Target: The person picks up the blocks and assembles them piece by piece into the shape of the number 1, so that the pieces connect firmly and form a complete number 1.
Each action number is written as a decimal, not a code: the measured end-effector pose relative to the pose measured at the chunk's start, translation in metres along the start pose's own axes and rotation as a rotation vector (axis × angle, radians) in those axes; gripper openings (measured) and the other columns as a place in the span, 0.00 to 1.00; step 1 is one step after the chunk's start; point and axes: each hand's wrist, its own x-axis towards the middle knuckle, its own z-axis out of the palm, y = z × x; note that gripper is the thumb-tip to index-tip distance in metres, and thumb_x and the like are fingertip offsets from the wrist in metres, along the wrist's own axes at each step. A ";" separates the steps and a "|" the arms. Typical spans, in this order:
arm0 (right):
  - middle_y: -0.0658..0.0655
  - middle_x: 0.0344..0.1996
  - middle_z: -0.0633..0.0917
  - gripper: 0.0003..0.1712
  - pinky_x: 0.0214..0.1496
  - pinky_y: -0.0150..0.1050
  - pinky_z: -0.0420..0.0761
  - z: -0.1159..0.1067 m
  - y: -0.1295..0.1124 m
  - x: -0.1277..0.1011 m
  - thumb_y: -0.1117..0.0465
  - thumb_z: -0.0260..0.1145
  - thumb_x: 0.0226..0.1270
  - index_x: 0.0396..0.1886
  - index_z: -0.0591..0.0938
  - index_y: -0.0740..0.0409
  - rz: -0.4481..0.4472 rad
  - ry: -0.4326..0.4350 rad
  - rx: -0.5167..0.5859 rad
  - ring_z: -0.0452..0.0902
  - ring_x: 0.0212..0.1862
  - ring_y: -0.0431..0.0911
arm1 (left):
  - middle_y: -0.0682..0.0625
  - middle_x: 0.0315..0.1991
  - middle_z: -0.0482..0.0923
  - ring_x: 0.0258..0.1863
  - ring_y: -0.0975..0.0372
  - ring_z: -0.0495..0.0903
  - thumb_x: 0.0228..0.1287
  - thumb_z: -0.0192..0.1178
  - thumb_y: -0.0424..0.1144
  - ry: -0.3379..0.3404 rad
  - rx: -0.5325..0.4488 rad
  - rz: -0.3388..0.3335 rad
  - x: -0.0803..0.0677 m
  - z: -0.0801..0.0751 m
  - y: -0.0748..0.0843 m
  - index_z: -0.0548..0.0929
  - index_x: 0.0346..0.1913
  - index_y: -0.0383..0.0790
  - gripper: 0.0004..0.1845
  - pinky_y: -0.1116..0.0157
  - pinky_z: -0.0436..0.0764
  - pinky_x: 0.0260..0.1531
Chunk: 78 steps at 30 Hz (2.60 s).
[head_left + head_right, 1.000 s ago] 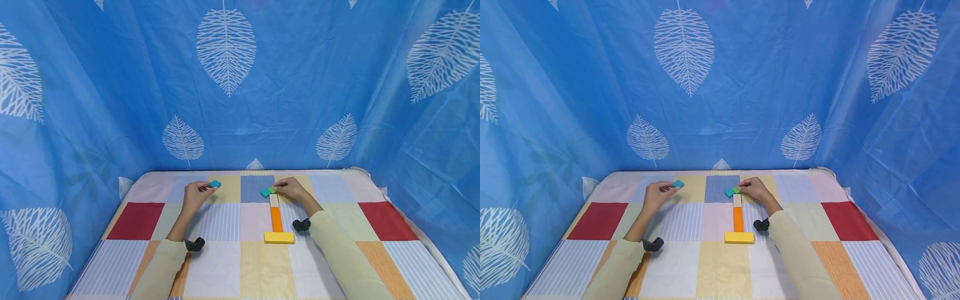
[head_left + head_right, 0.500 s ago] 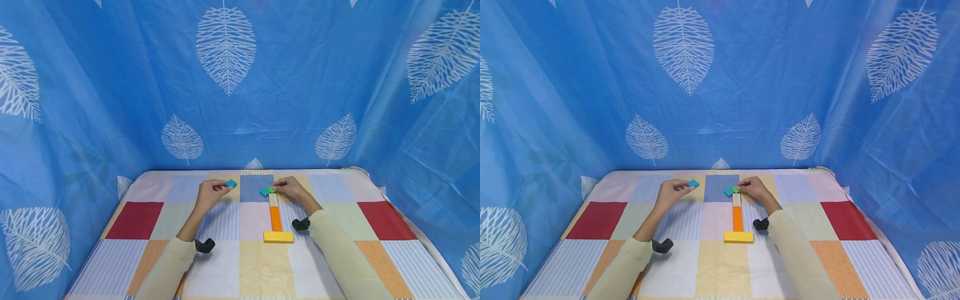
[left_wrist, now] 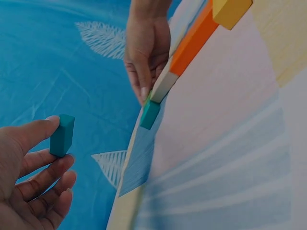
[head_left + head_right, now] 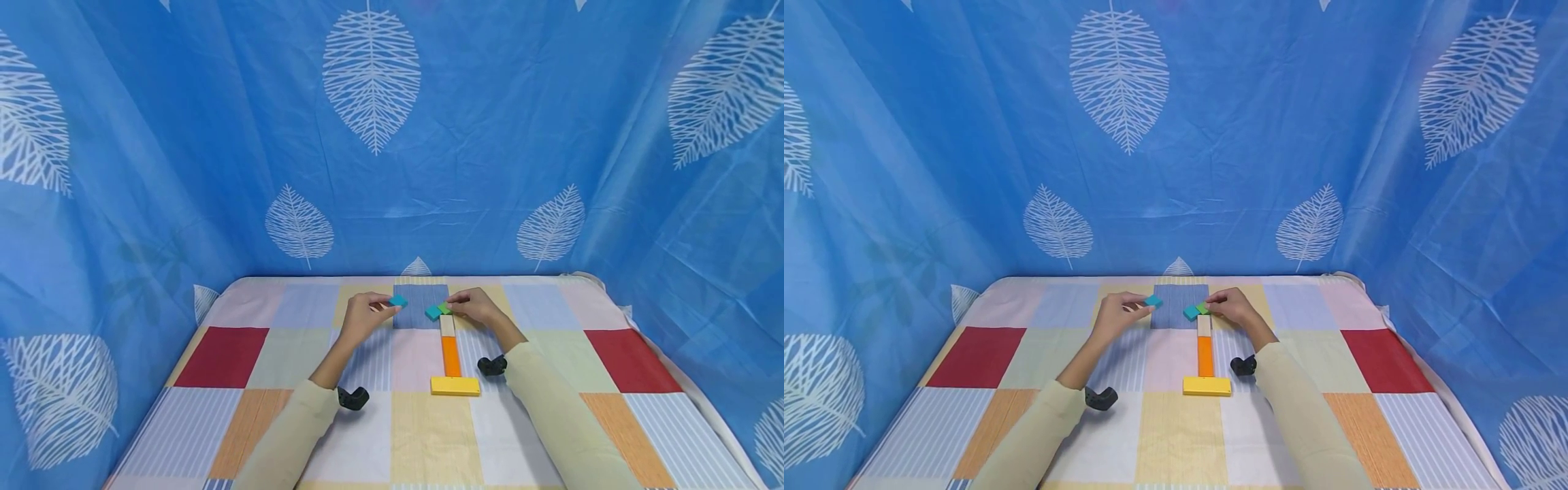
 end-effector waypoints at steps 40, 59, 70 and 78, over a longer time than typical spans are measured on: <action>0.65 0.51 0.85 0.15 0.47 0.39 0.83 -0.001 0.002 -0.003 0.62 0.67 0.72 0.52 0.87 0.66 -0.031 -0.024 0.042 0.81 0.49 0.52 | 0.47 0.31 0.88 0.28 0.62 0.84 0.57 0.77 0.39 -0.144 0.074 -0.056 0.000 0.070 -0.014 0.91 0.44 0.32 0.16 0.69 0.83 0.30; 0.64 0.51 0.86 0.15 0.45 0.38 0.82 -0.002 0.000 -0.001 0.60 0.67 0.73 0.52 0.87 0.64 -0.025 -0.015 0.021 0.81 0.47 0.50 | 0.47 0.33 0.88 0.26 0.67 0.77 0.56 0.78 0.39 -0.151 0.140 -0.098 0.006 0.077 -0.016 0.91 0.43 0.34 0.15 0.72 0.79 0.28; 0.64 0.51 0.86 0.15 0.45 0.39 0.82 -0.001 0.000 -0.004 0.61 0.66 0.73 0.53 0.87 0.65 -0.028 -0.020 0.016 0.81 0.47 0.50 | 0.48 0.34 0.88 0.29 0.65 0.76 0.54 0.78 0.37 -0.147 0.148 -0.150 0.005 0.081 -0.012 0.91 0.44 0.33 0.16 0.71 0.79 0.31; 0.64 0.51 0.86 0.15 0.45 0.39 0.82 -0.002 0.000 -0.003 0.60 0.67 0.72 0.52 0.87 0.65 -0.044 -0.023 0.012 0.81 0.45 0.49 | 0.49 0.32 0.87 0.30 0.64 0.77 0.54 0.78 0.38 -0.136 0.161 -0.172 0.006 0.083 -0.011 0.91 0.43 0.34 0.15 0.70 0.80 0.33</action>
